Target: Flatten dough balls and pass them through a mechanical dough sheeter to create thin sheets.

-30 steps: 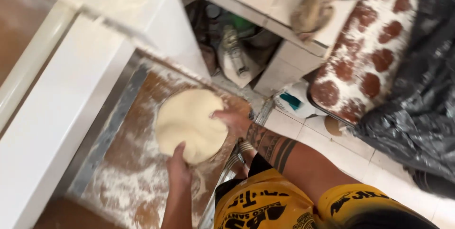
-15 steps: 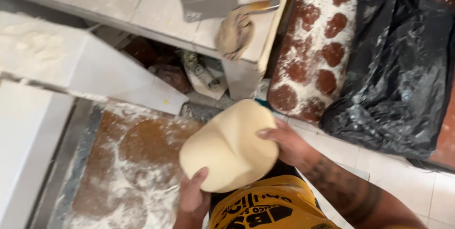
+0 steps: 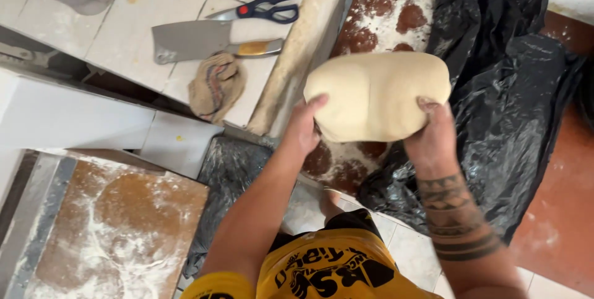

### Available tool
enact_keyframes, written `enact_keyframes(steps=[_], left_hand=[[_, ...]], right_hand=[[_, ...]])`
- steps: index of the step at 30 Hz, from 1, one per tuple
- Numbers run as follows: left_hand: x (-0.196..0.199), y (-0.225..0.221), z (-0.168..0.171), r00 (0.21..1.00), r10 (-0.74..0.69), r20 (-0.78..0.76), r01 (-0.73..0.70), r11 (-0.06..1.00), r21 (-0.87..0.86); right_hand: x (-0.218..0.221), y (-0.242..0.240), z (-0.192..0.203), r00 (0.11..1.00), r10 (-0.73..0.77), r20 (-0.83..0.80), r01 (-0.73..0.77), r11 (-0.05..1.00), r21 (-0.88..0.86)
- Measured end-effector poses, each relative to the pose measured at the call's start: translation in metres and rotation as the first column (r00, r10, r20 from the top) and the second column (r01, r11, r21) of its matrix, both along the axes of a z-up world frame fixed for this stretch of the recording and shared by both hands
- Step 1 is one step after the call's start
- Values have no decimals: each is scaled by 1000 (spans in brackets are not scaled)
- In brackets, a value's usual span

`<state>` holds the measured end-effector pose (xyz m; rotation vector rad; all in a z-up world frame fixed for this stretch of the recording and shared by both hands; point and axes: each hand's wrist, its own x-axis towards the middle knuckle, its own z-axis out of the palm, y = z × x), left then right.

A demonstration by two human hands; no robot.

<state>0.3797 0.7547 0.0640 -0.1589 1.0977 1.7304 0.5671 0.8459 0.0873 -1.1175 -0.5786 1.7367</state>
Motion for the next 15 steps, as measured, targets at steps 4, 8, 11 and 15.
enact_keyframes(steps=[4, 8, 11, 15], left_hand=[[-11, 39, -75, 985, -117, -124, 78, 957, -279], [-13, 30, -148, 898, -361, -252, 176, 819, -547], [-10, 23, -132, 799, -513, -315, 225, 740, -634], [-10, 32, -141, 698, -654, -293, 328, 656, -680]], right_hand=[[-4, 16, -95, 985, -164, -57, 142, 951, -274], [55, 2, -271, 998, -65, 9, 60, 843, -534], [17, -13, -126, 979, 80, 190, 37, 838, -544], [5, -12, -116, 970, 89, 224, 35, 867, -498]])
